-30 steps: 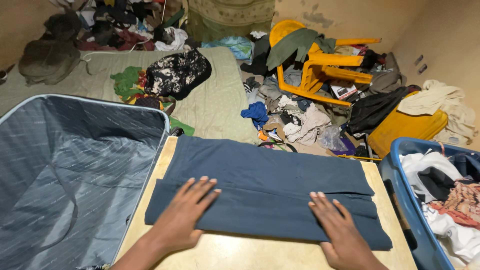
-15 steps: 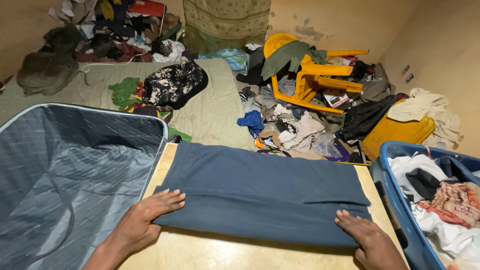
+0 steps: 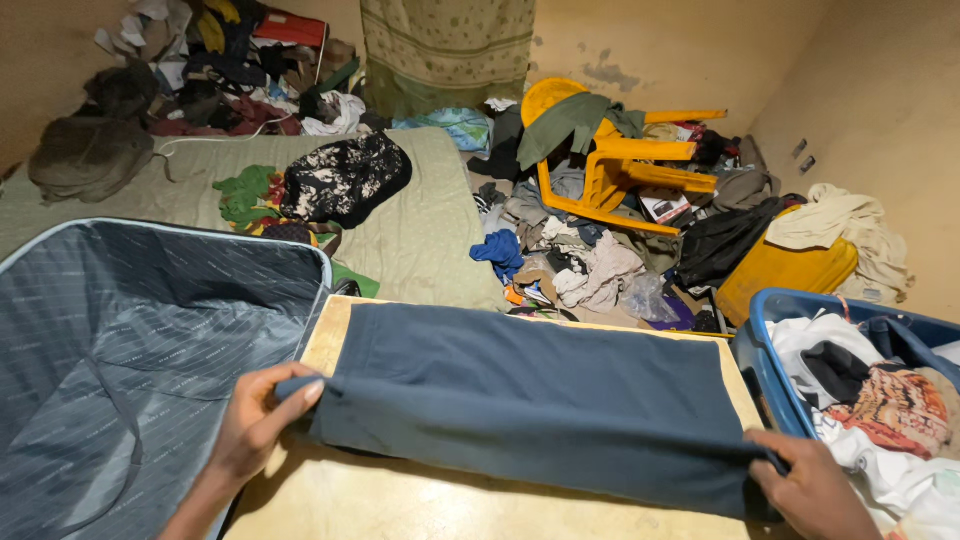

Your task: The person takes a pair of trousers from a bin, spreads them on a table, and folds them into a tight roll by hand before placing them into a suitcase.

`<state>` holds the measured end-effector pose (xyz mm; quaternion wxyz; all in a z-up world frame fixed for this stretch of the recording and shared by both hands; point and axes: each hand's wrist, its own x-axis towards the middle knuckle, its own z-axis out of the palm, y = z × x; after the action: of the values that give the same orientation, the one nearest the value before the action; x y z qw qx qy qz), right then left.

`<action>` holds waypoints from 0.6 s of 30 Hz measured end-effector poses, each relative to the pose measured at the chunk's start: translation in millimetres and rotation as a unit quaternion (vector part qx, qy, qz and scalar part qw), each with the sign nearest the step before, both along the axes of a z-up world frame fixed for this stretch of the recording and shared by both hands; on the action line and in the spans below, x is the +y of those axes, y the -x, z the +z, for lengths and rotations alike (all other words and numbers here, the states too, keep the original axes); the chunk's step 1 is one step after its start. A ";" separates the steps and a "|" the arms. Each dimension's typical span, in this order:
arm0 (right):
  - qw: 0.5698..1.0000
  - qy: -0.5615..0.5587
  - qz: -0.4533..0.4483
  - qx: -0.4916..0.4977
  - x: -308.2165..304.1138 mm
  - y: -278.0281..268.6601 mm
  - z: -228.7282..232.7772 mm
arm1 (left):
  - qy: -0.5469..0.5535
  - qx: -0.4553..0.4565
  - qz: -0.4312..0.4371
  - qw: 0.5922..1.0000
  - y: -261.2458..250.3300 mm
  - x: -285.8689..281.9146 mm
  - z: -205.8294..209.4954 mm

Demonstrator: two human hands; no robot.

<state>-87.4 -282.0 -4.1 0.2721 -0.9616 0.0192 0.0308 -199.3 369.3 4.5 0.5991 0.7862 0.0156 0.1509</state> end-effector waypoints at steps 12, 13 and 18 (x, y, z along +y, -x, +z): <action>0.991 0.035 0.031 -0.123 25.5 -31.6 -33.3 | -0.221 0.127 0.155 0.954 -37.8 -49.9 15.2; 0.989 0.048 0.025 -0.135 26.2 -31.2 -36.7 | -0.234 0.132 0.152 0.951 -39.2 -50.1 15.1; 0.981 0.182 -0.052 -0.037 47.7 -17.3 -27.9 | -0.308 0.092 0.150 0.935 -44.5 -49.0 9.8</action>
<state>-70.1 -234.4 -32.0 0.0939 -0.9932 0.0643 -0.0227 -154.8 320.2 14.3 0.2935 0.9314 0.1409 0.1628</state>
